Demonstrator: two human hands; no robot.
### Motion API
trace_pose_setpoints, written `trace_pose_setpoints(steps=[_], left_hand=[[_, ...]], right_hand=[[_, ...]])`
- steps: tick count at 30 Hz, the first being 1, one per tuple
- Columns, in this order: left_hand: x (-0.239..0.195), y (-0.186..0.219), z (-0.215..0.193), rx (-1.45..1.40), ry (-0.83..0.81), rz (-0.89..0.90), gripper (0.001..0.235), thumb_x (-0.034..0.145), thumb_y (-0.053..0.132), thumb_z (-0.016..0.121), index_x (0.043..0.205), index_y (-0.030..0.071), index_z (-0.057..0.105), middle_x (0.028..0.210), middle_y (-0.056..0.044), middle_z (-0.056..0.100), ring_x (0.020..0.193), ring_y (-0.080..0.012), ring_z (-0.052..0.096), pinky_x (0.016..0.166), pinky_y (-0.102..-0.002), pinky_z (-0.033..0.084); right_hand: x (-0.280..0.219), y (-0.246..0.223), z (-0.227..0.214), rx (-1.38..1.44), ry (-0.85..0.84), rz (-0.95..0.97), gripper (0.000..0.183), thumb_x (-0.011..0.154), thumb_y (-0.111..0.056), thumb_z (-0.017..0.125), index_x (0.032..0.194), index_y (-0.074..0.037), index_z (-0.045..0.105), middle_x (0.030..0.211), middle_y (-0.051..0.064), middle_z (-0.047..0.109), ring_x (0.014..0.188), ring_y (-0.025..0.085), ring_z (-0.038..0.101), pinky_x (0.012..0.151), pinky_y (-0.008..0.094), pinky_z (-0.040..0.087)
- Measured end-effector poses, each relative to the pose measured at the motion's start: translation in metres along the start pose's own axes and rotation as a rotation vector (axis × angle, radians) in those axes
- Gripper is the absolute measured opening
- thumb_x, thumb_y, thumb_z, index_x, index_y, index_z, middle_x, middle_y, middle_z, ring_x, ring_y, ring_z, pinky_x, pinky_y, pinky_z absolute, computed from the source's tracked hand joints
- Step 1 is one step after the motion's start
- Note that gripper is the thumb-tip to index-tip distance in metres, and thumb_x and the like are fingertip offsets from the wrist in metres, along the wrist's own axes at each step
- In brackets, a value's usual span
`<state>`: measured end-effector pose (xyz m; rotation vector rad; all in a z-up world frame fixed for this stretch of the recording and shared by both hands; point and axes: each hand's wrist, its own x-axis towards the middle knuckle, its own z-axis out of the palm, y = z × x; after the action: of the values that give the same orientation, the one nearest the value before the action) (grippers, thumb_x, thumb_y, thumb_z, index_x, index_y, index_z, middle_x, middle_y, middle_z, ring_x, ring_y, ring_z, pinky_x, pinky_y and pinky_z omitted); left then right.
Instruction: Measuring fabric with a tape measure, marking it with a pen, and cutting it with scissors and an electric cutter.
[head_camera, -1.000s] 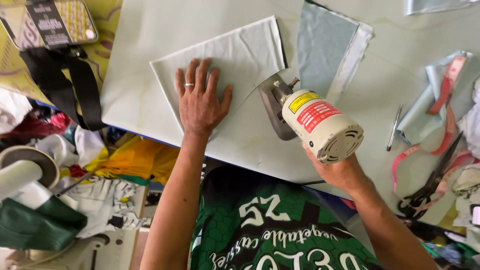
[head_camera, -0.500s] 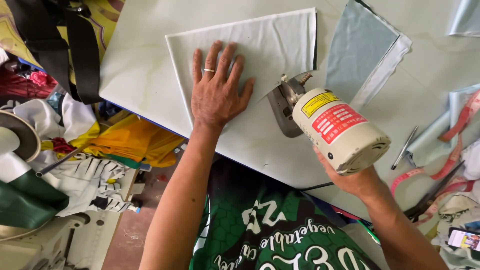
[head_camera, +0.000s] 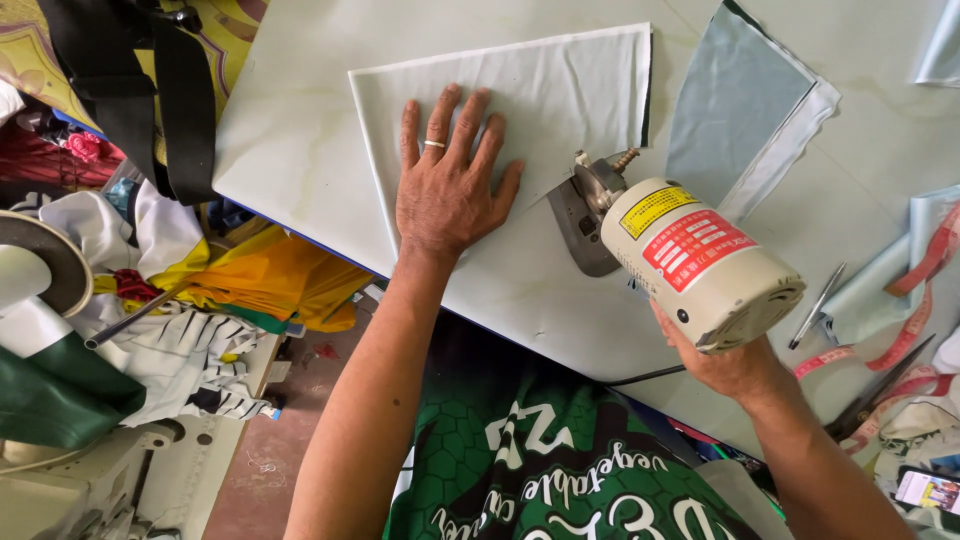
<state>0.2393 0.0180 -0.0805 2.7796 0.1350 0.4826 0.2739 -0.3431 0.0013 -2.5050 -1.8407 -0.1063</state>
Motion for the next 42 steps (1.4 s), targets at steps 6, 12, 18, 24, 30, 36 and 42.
trace_pose_setpoints(steps=[6, 12, 18, 24, 30, 36, 42], left_hand=[[0.001, 0.000, -0.001, 0.020, -0.022, -0.004, 0.046, 0.102, 0.043, 0.065, 0.134, 0.010, 0.064, 0.145, -0.010, 0.056, 0.140, -0.0346, 0.046, 0.116, -0.064, 0.034], [0.001, 0.001, -0.003, 0.061, -0.017, 0.006, 0.047, 0.104, 0.044, 0.066, 0.140, 0.014, 0.065, 0.157, -0.005, 0.046, 0.141, -0.0323, 0.047, 0.117, -0.062, 0.037], [0.002, 0.002, -0.005, 0.058, -0.020, 0.005, 0.045, 0.105, 0.043, 0.065, 0.139, 0.014, 0.065, 0.155, -0.003, 0.049, 0.142, -0.0314, 0.046, 0.117, -0.062, 0.035], [0.002, 0.001, -0.006, 0.047, -0.037, 0.003, 0.045, 0.105, 0.043, 0.062, 0.141, 0.015, 0.065, 0.155, -0.003, 0.049, 0.142, -0.0324, 0.046, 0.118, -0.062, 0.034], [0.001, 0.000, -0.004, 0.027, -0.038, 0.004, 0.048, 0.106, 0.045, 0.060, 0.143, 0.016, 0.064, 0.156, -0.004, 0.048, 0.143, -0.0333, 0.045, 0.118, -0.063, 0.032], [0.000, -0.001, -0.003, 0.028, -0.053, -0.004, 0.051, 0.108, 0.048, 0.055, 0.148, 0.018, 0.062, 0.157, -0.003, 0.048, 0.144, -0.0328, 0.045, 0.119, -0.063, 0.032], [0.001, -0.001, -0.004, 0.037, -0.090, -0.013, 0.053, 0.108, 0.048, 0.055, 0.153, 0.020, 0.055, 0.159, -0.002, 0.047, 0.144, -0.0334, 0.048, 0.120, -0.062, 0.031]], right_hand=[[0.011, 0.005, 0.000, -0.049, 0.011, -0.017, 0.033, 0.097, -0.017, 0.072, 0.129, -0.011, 0.073, 0.133, 0.014, 0.065, 0.120, 0.039, 0.064, 0.107, 0.054, 0.054], [0.020, 0.011, 0.002, -0.095, 0.018, -0.030, 0.033, 0.097, -0.017, 0.071, 0.129, -0.011, 0.074, 0.134, 0.015, 0.065, 0.120, 0.039, 0.064, 0.106, 0.055, 0.055], [0.034, 0.014, 0.003, -0.143, 0.025, -0.047, 0.032, 0.098, -0.016, 0.069, 0.129, -0.011, 0.075, 0.135, 0.015, 0.065, 0.120, 0.040, 0.064, 0.106, 0.055, 0.055], [0.051, 0.015, 0.003, -0.194, 0.030, -0.069, 0.032, 0.099, -0.016, 0.068, 0.130, -0.011, 0.075, 0.135, 0.016, 0.064, 0.120, 0.040, 0.064, 0.106, 0.055, 0.056], [0.066, 0.017, 0.004, -0.243, 0.037, -0.095, 0.032, 0.099, -0.016, 0.066, 0.130, -0.011, 0.076, 0.136, 0.017, 0.064, 0.121, 0.040, 0.064, 0.106, 0.055, 0.056], [0.086, 0.015, 0.006, -0.289, 0.040, -0.124, 0.032, 0.100, -0.016, 0.065, 0.130, -0.011, 0.077, 0.137, 0.017, 0.064, 0.121, 0.041, 0.064, 0.106, 0.055, 0.057], [0.078, 0.023, 0.027, -0.197, 0.056, -0.110, 0.037, 0.097, -0.022, 0.072, 0.133, -0.011, 0.074, 0.140, 0.017, 0.062, 0.123, 0.044, 0.064, 0.102, 0.060, 0.058]])
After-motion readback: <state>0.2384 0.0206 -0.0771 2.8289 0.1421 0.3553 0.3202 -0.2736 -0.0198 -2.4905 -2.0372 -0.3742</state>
